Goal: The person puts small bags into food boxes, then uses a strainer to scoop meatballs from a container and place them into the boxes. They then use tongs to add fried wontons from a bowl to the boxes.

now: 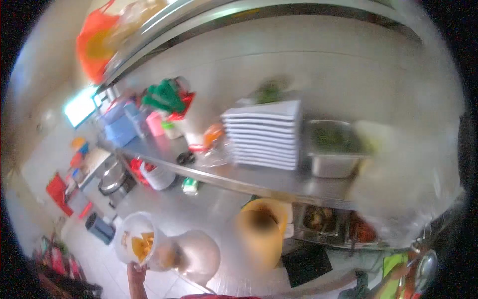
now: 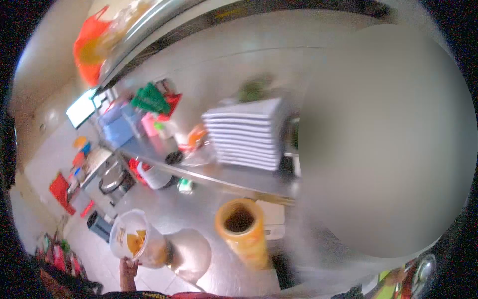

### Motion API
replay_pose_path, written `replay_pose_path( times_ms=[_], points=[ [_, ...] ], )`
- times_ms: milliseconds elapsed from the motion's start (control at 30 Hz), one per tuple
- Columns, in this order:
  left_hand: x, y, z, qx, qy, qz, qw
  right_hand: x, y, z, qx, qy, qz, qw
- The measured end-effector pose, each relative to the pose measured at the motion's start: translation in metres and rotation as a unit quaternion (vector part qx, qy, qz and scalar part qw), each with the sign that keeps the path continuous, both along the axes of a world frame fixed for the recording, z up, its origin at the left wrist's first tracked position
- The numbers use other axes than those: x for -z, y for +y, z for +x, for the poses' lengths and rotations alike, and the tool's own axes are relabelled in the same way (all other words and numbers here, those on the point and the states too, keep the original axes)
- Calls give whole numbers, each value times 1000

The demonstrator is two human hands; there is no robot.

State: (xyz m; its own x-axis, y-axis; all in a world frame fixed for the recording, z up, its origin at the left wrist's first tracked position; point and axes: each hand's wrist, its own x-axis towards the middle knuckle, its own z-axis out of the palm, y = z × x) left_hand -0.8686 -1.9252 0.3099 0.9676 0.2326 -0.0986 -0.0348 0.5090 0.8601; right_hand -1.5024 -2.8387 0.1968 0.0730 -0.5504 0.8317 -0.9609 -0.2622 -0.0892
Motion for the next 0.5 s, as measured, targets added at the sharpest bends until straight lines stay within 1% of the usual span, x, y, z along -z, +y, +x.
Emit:
replay_pose_path(
  times_ms=[33,67,100,133,167,200,233,267,300,367,400,467,500],
  points=[
    [31,82,5,-10,34,41,999,-27,61,14,-13,-55,-1,998],
    [60,118,10,-19,69,84,994,-49,96,42,-25,-99,2,995],
    [68,138,4,-37,77,75,994,-70,131,73,-44,-134,7,990],
    [73,153,9,-16,97,-27,995,-87,164,107,-68,-167,10,984],
    [59,164,7,5,112,-127,986,-104,199,136,-91,-198,18,976],
    [30,160,-1,-13,111,-137,984,-119,231,169,-117,-225,28,967],
    [-6,142,-10,-48,114,-116,985,-129,265,200,-147,-248,44,957],
    [-6,148,-25,-81,118,-95,985,-130,301,227,-175,-269,54,945],
    [9,167,-31,-100,122,-102,982,-136,335,259,-208,-285,70,933],
    [43,218,-17,-139,138,-115,974,-140,407,323,-267,-306,100,908],
    [50,234,-16,-155,140,-121,970,-141,441,356,-298,-318,117,892],
    [64,269,-16,-169,180,-94,964,-143,499,420,-356,-329,148,862],
    [94,307,-17,-146,137,9,980,-146,538,446,-384,-332,159,847]
  ],
)
